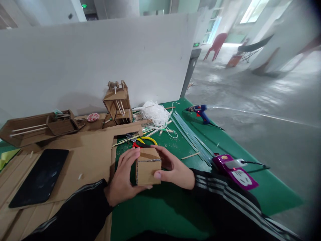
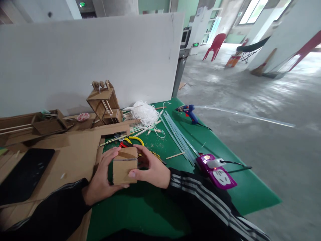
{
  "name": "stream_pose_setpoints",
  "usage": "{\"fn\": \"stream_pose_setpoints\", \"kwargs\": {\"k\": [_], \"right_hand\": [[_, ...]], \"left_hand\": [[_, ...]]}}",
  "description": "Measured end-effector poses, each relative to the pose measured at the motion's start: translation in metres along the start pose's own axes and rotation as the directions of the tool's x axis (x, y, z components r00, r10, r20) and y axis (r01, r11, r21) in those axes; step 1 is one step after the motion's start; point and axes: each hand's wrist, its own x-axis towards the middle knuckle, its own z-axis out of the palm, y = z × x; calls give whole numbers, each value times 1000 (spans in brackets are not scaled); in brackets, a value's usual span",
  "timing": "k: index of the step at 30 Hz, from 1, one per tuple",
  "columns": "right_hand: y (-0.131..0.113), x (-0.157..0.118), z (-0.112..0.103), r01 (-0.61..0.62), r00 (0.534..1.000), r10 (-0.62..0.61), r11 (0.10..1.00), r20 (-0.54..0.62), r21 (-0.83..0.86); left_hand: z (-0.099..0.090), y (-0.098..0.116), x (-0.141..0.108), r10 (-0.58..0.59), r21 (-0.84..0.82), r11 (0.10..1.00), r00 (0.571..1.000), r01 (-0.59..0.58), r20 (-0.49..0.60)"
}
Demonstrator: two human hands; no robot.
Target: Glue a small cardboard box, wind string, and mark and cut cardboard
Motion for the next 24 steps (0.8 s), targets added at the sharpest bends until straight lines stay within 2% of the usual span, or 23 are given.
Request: {"fn": "stream_pose_setpoints", "kwargs": {"k": [4, 6, 9, 13, 15, 17, 19, 21, 24], "right_hand": [[0, -2, -1, 66, 997, -62, 990, 35, -121], [-2, -3, -1, 89, 995, -76, 972, 70, -215], [-4, -3, 1, 106, 994, -91, 949, 64, -296], [-6, -3, 4, 67, 998, -68, 959, 8, -276], [-6, -2, 4, 92, 991, -110, 973, -76, -211], [-5, 0, 3, 148, 955, -183, 976, -235, -160], [-4, 2, -1, 183, 879, -242, 967, -411, -178], [-4, 5, -7, 178, 809, -279, 955, -518, -237], [-3, 9, -19, 131, 758, -306, 937, -576, -325]], "left_hand": [[-1, 1, 1, -90, 18, 996, 995, 91, -40], [-1, 1, 2, -112, 18, 993, 993, 113, -30], [-1, 2, 2, -143, 3, 990, 990, 143, -1], [3, 2, -2, -236, -67, 969, 972, 236, 11], [5, 4, -4, -280, -70, 958, 960, 279, -5], [5, 9, -4, -284, -21, 959, 958, 284, -23], [3, 16, -3, -249, 44, 968, 968, 249, 3], [-2, 26, 0, -216, 93, 974, 971, 207, 99], [-11, 41, 2, -208, 132, 975, 940, 178, 272]]}}
